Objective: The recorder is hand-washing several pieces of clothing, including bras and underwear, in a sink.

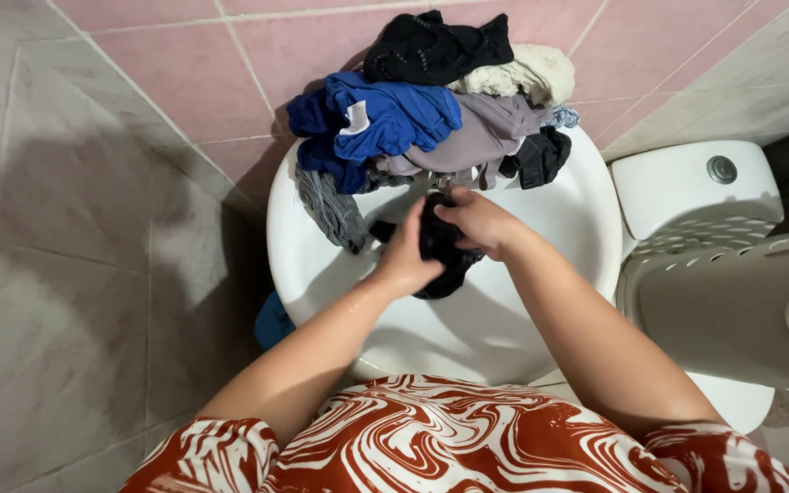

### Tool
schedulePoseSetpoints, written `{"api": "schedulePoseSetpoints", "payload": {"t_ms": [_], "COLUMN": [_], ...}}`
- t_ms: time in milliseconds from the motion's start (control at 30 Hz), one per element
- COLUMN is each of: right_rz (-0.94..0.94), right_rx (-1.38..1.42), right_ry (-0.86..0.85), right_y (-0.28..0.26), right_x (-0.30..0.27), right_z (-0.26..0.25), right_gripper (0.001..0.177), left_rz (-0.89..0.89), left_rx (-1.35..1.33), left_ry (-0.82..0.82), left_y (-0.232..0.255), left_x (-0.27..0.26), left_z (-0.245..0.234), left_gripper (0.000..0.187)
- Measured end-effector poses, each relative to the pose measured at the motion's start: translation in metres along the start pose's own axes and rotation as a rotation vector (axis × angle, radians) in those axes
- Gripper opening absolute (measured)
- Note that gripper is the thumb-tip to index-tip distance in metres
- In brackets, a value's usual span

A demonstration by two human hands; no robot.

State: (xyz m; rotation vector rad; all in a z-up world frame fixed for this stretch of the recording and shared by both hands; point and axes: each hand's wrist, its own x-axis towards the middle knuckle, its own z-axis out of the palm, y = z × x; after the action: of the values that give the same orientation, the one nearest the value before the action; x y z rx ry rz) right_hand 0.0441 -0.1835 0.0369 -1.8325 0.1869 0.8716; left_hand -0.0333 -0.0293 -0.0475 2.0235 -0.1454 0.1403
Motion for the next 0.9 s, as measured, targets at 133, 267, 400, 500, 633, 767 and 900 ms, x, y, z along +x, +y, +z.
{"api": "schedulePoseSetpoints", "payload": {"t_ms": [133,267,400,500,633,767,900], "right_rz": [-0.101,-0.479,-0.714,-0.723,-0.732,-0.613,-0.114], "right_rx": [0.043,0.181,0.384,0.396,0.586,0.875,0.859], "right_ry": [-0.142,-0.32,-0.434,-0.501,-0.624,-0.138,0.269], "right_y": [-0.025,-0.078,-0.108,-0.116,-0.097,-0.048,0.123], "right_x": [-0.039,-0.096,-0.122,-0.133,-0.133,-0.111,0.005], "right_z": [-0.017,-0.021,-0.022,-0.018,-0.044,-0.107,-0.182], "right_gripper": [0.026,0.022,0.029,0.032,0.039,0.035,0.057], "left_rz": [0.05,-0.01,0.031,0.038,-0.022,-0.215,-0.024], "left_rx": [-0.201,-0.347,-0.35,-0.257,-0.338,-0.38,-0.569], "left_ry": [-0.062,-0.074,-0.079,0.005,0.062,-0.065,-0.286], "left_y": [0.022,0.038,0.065,0.053,0.044,0.058,0.076], "left_x": [-0.007,-0.006,0.005,0.007,0.02,0.03,0.033], "left_z": [-0.001,-0.003,-0.018,-0.009,-0.009,-0.051,-0.066], "left_gripper": [0.102,0.084,0.067,0.059,0.049,0.057,0.064]}}
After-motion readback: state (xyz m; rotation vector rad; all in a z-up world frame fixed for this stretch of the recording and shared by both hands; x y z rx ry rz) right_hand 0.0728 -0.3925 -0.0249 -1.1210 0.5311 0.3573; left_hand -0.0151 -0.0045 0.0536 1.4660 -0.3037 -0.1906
